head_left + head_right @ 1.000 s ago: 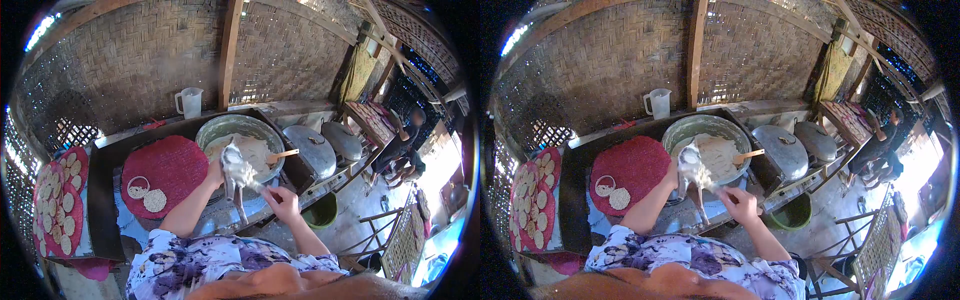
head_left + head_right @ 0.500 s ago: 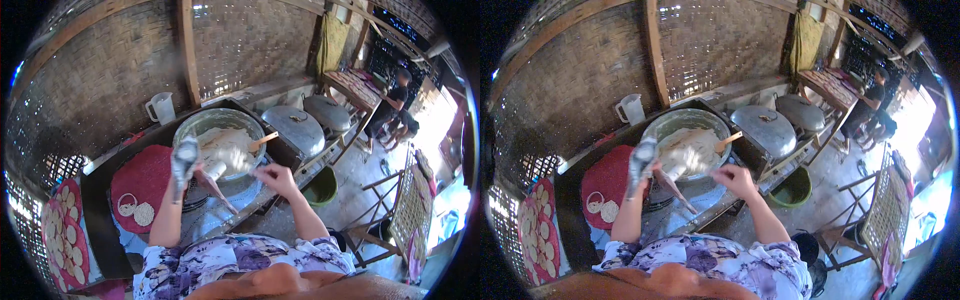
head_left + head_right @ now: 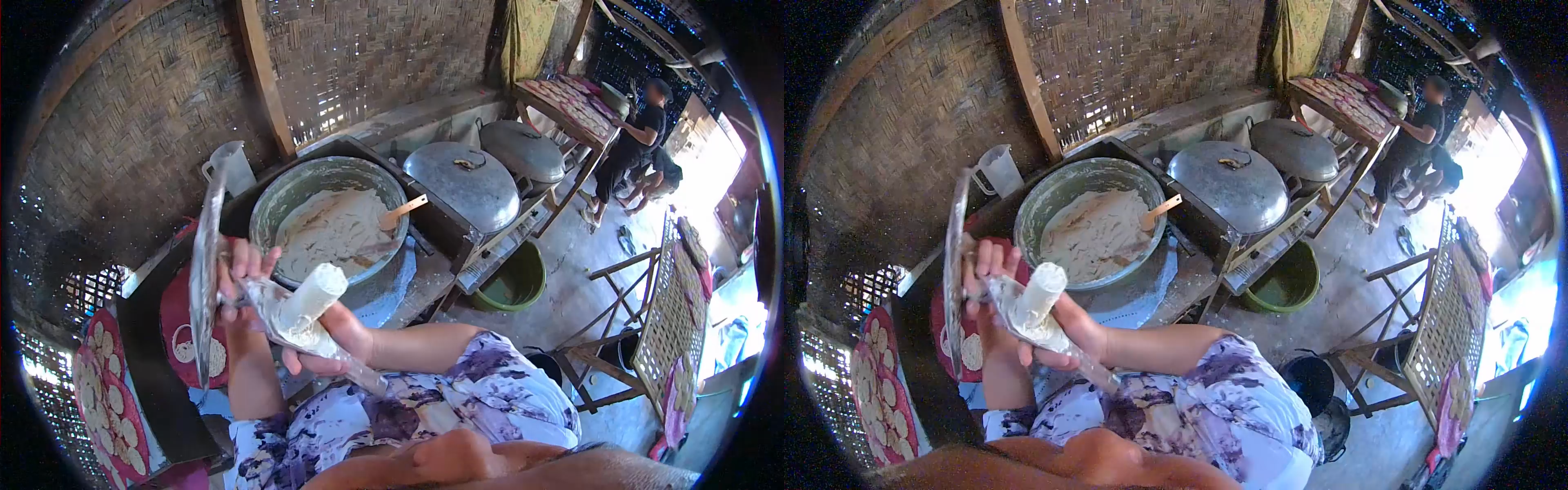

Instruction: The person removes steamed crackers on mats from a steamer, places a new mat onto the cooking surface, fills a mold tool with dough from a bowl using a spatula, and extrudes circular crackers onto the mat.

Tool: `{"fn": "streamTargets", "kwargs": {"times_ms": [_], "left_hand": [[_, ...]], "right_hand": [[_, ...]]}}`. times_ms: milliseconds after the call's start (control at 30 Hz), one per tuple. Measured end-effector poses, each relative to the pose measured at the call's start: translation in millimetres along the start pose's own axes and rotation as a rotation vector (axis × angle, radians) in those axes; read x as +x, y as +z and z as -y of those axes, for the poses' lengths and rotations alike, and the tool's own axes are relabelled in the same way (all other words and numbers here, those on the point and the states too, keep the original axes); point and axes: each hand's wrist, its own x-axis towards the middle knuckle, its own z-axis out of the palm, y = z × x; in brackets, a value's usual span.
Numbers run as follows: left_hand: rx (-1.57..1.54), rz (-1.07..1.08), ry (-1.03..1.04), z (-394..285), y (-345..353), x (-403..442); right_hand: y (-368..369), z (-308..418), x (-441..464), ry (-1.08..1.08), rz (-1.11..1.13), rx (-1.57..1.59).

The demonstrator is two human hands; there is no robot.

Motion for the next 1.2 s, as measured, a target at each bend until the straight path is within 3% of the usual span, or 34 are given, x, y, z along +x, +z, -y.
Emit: {"fn": "streamTargets", "kwargs": {"times_ms": [33, 100, 133, 167, 233, 267, 300, 333, 400, 433, 500, 533, 567, 633, 667, 767, 900, 933, 967, 1033, 1067, 1133, 1167, 1200], "left_hand": [[0.09, -0.005, 0.037, -4.0, 7.9, 1.9], [0.727, -0.327, 0.068, -17.9, 45.6, -4.8], [0.958, -0.288, 0.004, -19.1, 44.7, -13.7], [1.195, -0.254, -0.062, -24.7, 38.6, -22.3], [1.375, 0.2, -0.147, -43.4, -13.7, -62.6], [1.478, 0.176, -0.318, -46.9, -15.2, -74.9], [1.413, 0.029, -0.375, -48.0, -9.2, -82.7], [1.338, -0.123, -0.417, -48.9, -2.7, -90.5], [1.334, -0.36, -0.355, -54.2, 19.7, -90.0], [1.559, -0.357, -0.428, -64.0, 29.4, -86.9], [1.396, -0.522, -0.284, -69.8, 34.7, -91.2], [1.442, -0.527, -0.323, -77.6, 37.5, -92.3], [1.246, -0.644, -0.383, -82.5, 35.3, -99.2], [1.652, -0.453, -0.441, -104.8, 47.2, -100.7], [2.096, -0.283, -0.482, -113.4, 33.5, -115.5], [2.082, -0.303, -0.435, -135.7, 43.4, -114.1], [1.809, -0.441, -0.294, -158.2, 22.9, -133.7], [1.979, -0.341, -0.188, -168.3, 25.4, -136.9], [2.057, -0.347, -0.377, -177.0, 25.7, -139.4], [2.093, -0.422, -0.467, -188.3, 18.2, -138.6], [2.151, -0.305, -0.237, -198.9, 17.1, -139.2], [2.027, -0.373, -0.227, -216.1, -3.9, -144.4], [1.964, -0.405, -0.225, -220.7, -15.5, -147.8], [1.234, -0.61, -0.241, -220.4, -27.2, -148.5]], "right_hand": [[-4.2, 6.2, -1.7, 0.013, 0.033, -0.017], [-14.0, 25.5, -3.1, 0.041, 0.101, -0.05], [-9.5, 31.6, -7.8, -0.09, -0.072, -0.238], [-22.8, 38.9, -9.0, -0.148, -0.064, -0.287], [-10.8, 72.3, -11.5, -0.042, 0.079, -0.499], [-12.5, 83.1, -10.3, -0.028, -0.011, -0.537], [-15.6, 89.0, -7.7, -0.009, -0.092, -0.576], [-12.9, 88.5, -2.9, -0.12, -0.131, -0.698], [8.1, 83.2, 10.2, -0.273, -0.155, -0.896], [20.3, 77.8, 17.4, -0.319, -0.146, -0.979], [21.6, 61.3, 29.5, -0.339, -0.142, -1.16], [22.8, 53.7, 36.2, -0.365, -0.15, -1.256], [19.9, 48.5, 43.2, -0.454, -0.079, -1.544], [16.1, 36.5, 60.9, -0.651, 0.046, -1.988], [17.1, 28.0, 69.0, -0.755, 0.088, -2.136], [44.4, -0.4, 86.6, -0.62, 0.102, -2.275], [51.2, -39.0, 116.5, -0.659, 0.126, -2.347], [49.6, -47.9, 124.6, -0.656, 0.099, -2.356], [47.6, -57.3, 134.4, -0.65, 0.069, -2.365], [48.2, -70.3, 152.2, -0.596, 0.021, -2.37], [52.0, -72.2, 162.4, -0.551, 0.008, -2.367], [60.3, -68.0, 183.3, -0.381, 0.011, -2.271], [55.4, -64.2, 189.7, -0.308, 0.001, -2.007], [45.6, -61.6, 197.0, -0.241, -0.01, -1.743]]}}
